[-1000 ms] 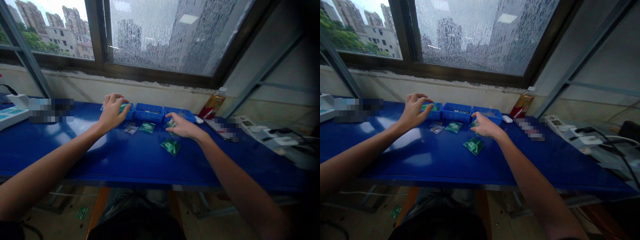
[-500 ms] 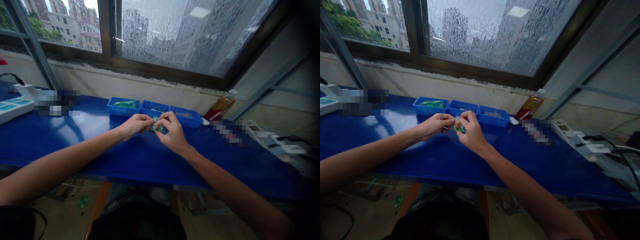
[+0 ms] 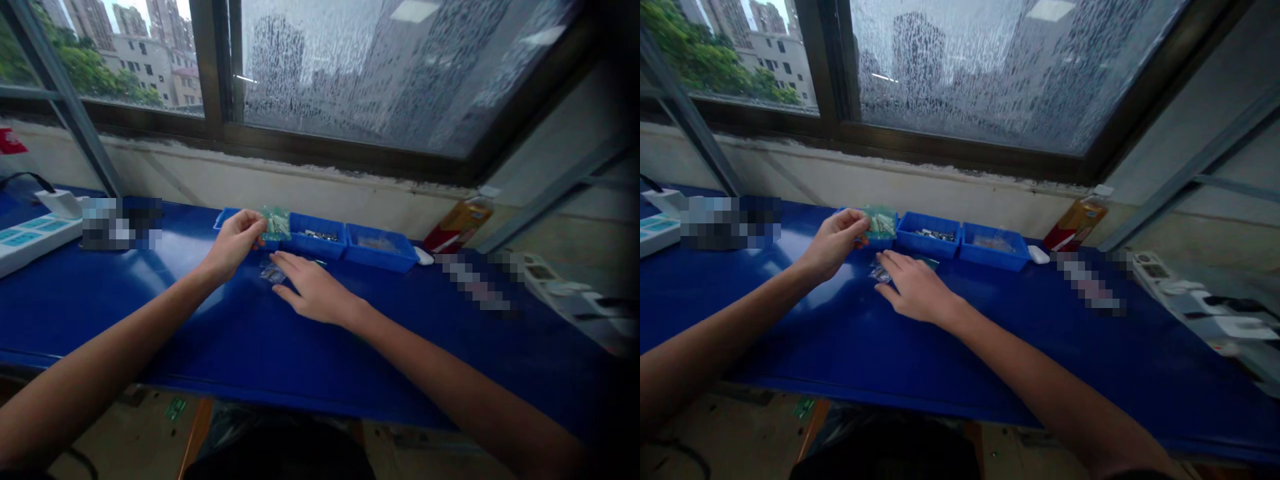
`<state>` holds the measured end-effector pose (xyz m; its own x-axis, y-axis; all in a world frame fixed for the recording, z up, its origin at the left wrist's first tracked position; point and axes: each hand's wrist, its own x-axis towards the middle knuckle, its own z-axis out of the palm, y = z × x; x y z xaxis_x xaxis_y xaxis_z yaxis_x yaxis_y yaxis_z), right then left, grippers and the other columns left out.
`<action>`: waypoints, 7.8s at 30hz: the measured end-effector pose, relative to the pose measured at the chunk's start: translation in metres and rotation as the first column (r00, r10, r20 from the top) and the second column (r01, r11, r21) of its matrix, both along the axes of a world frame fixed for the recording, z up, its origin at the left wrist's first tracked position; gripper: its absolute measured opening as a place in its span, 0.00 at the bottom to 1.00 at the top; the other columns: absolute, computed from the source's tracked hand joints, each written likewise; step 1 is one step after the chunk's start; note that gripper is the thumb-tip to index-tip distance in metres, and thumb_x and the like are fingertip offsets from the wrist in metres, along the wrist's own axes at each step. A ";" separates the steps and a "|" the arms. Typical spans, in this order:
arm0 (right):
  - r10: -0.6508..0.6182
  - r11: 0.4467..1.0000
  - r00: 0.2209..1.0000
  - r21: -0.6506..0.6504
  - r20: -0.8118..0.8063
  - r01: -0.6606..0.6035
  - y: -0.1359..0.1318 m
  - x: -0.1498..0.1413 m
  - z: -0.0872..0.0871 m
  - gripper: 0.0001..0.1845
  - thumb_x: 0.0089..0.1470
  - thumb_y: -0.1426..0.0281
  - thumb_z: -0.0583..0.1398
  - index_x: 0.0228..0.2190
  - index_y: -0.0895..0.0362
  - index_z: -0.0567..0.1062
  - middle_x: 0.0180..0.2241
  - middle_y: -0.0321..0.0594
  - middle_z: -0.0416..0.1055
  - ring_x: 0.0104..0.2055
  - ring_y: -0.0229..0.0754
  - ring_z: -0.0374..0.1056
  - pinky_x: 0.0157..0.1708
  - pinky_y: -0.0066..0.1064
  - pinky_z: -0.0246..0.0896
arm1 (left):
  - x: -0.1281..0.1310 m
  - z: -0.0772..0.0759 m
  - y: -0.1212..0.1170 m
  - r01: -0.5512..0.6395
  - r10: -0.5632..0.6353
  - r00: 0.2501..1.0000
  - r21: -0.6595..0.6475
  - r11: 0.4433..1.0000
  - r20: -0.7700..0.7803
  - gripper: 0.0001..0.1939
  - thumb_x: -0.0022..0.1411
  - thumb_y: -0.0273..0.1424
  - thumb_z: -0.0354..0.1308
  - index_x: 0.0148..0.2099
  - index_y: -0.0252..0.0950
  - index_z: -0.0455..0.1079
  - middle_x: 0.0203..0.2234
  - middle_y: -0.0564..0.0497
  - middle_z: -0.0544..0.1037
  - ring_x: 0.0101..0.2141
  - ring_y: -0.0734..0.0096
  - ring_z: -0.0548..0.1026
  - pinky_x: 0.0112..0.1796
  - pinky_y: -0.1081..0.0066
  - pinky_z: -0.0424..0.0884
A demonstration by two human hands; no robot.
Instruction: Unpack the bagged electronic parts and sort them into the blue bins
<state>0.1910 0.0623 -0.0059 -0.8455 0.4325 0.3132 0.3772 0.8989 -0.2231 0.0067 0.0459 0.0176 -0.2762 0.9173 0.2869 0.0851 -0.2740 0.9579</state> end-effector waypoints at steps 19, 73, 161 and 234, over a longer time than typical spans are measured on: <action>-0.556 0.559 0.778 -0.825 -0.292 0.089 -0.004 0.018 0.010 0.15 0.55 0.61 0.54 0.24 0.57 0.69 0.21 0.33 0.64 0.23 0.34 0.60 0.22 0.26 0.53 | 0.023 -0.033 -0.010 0.326 -0.296 0.896 0.038 0.945 -0.330 0.07 0.60 0.30 0.53 0.30 0.38 0.68 0.41 0.47 0.66 0.42 0.66 0.68 0.42 0.66 0.65; -0.501 0.682 0.735 -0.732 -0.458 0.008 0.007 0.022 0.012 0.11 0.48 0.67 0.59 0.36 0.58 0.71 0.20 0.31 0.63 0.20 0.32 0.59 0.20 0.24 0.54 | 0.025 -0.030 -0.013 0.075 0.177 0.828 0.419 0.905 -0.532 0.11 0.61 0.29 0.50 0.44 0.34 0.69 0.30 0.50 0.73 0.26 0.75 0.72 0.31 0.73 0.69; -0.441 0.885 0.821 -0.328 -0.363 0.331 0.008 0.025 0.006 0.17 0.55 0.62 0.53 0.23 0.59 0.73 0.21 0.36 0.68 0.25 0.36 0.61 0.28 0.28 0.51 | 0.020 -0.034 -0.002 0.149 -0.061 0.938 0.240 0.959 -0.341 0.09 0.53 0.34 0.58 0.35 0.34 0.70 0.27 0.52 0.72 0.29 0.72 0.70 0.30 0.71 0.68; -0.217 0.971 0.854 -0.015 -0.473 0.238 0.009 0.016 -0.007 0.05 0.49 0.77 0.56 0.26 0.58 0.73 0.31 0.39 0.65 0.35 0.39 0.63 0.38 0.30 0.58 | -0.007 -0.015 -0.004 -0.022 0.242 0.540 0.274 0.961 -0.806 0.18 0.63 0.41 0.44 0.34 0.36 0.70 0.29 0.45 0.73 0.35 0.60 0.70 0.40 0.64 0.63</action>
<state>0.2068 0.0714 -0.0126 -0.4739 0.5720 0.6695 0.4326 0.8134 -0.3888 -0.0007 0.0415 0.0026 0.0718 0.7777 0.6245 0.8581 -0.3674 0.3589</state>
